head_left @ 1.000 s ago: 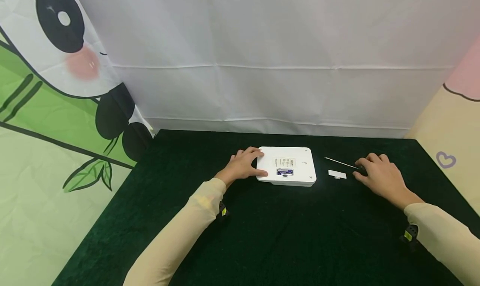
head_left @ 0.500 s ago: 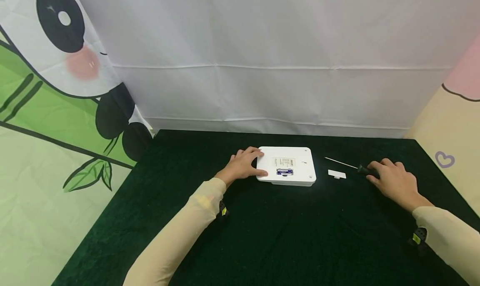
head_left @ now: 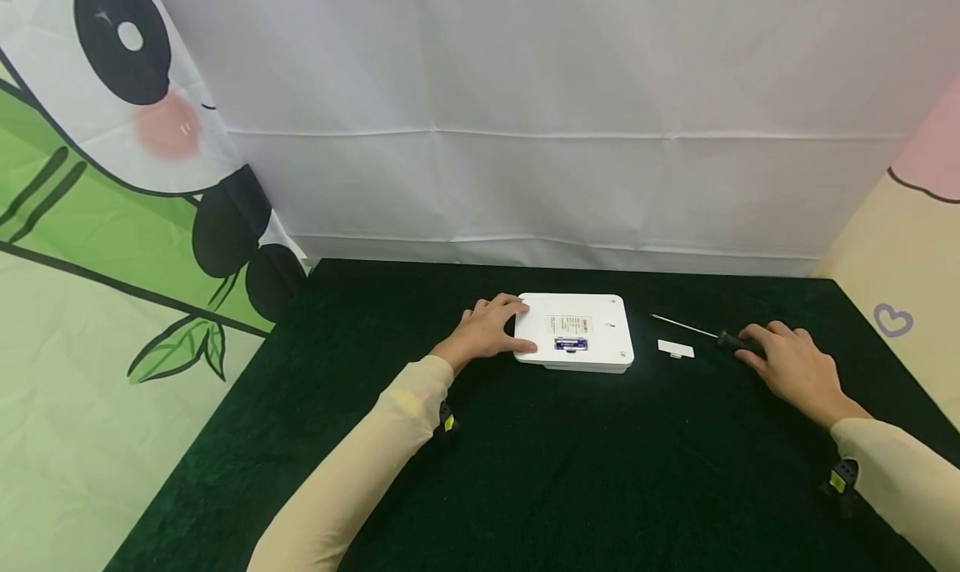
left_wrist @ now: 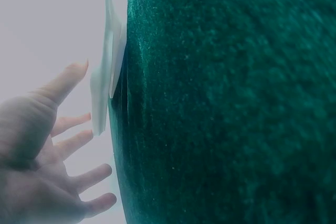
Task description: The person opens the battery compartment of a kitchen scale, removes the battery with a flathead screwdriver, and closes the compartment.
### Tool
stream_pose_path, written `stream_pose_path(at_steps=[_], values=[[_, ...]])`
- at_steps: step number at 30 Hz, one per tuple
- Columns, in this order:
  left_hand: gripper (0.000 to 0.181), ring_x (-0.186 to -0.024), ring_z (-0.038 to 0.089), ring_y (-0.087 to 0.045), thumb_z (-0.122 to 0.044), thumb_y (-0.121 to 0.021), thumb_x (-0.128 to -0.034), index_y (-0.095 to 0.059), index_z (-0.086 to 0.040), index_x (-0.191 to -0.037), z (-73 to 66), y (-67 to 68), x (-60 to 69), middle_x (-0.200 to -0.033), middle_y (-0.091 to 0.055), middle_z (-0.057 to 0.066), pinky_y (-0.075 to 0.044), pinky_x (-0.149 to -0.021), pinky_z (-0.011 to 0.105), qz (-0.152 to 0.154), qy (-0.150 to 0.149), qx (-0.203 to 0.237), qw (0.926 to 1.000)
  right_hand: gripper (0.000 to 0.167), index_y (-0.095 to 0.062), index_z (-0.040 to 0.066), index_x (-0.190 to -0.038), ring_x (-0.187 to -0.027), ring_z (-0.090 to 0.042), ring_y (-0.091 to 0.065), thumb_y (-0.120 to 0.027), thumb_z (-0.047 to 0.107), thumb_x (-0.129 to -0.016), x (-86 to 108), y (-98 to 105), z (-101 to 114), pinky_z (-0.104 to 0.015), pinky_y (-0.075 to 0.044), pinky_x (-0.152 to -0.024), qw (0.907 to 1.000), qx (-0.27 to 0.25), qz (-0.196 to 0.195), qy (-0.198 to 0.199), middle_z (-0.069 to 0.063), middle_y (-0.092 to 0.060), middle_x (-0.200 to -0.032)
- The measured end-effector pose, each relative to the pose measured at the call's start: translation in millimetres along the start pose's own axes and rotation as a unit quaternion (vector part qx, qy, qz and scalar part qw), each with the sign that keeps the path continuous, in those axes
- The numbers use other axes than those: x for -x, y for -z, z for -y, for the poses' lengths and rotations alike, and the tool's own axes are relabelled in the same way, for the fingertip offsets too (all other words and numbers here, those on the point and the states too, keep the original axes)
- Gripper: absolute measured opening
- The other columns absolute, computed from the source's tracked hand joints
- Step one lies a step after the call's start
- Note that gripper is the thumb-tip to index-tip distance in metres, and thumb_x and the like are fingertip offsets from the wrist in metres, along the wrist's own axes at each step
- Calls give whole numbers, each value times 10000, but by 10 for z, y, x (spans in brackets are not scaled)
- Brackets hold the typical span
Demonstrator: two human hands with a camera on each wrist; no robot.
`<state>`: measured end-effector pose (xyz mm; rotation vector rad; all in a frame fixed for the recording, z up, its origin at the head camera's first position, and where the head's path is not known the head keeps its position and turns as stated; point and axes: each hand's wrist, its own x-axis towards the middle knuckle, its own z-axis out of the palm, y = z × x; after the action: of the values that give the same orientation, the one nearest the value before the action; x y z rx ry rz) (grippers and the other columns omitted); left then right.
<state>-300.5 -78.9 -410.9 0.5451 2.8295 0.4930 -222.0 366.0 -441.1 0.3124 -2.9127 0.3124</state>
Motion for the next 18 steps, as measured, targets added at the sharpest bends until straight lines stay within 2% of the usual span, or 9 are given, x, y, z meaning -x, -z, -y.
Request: stream_pose_path(at_steps=[6, 18], values=[[775, -1333, 296, -342, -589, -694, -827, -430, -256, -1475, -1, -9, -3, -1577, -305, -13, -287, -1089, 514, -12, -8, 4, 10000, 282, -616, 80, -1173, -862, -411, -531, -658, 232, -938, 6, -20, -7, -426, -439, -517, 9999, 19, -113, 56, -230, -579, -1012], [779, -1339, 303, -339, -601, -688, -826, -426, -261, -1476, 14, -12, -21, -1582, -295, -12, -296, -1082, 511, 14, 0, 5, 10000, 263, -628, 90, -1153, -818, -364, -493, -673, 211, -923, -39, 50, 54, -411, -419, -524, 9990, 207, -330, 213, -210, -565, -980]])
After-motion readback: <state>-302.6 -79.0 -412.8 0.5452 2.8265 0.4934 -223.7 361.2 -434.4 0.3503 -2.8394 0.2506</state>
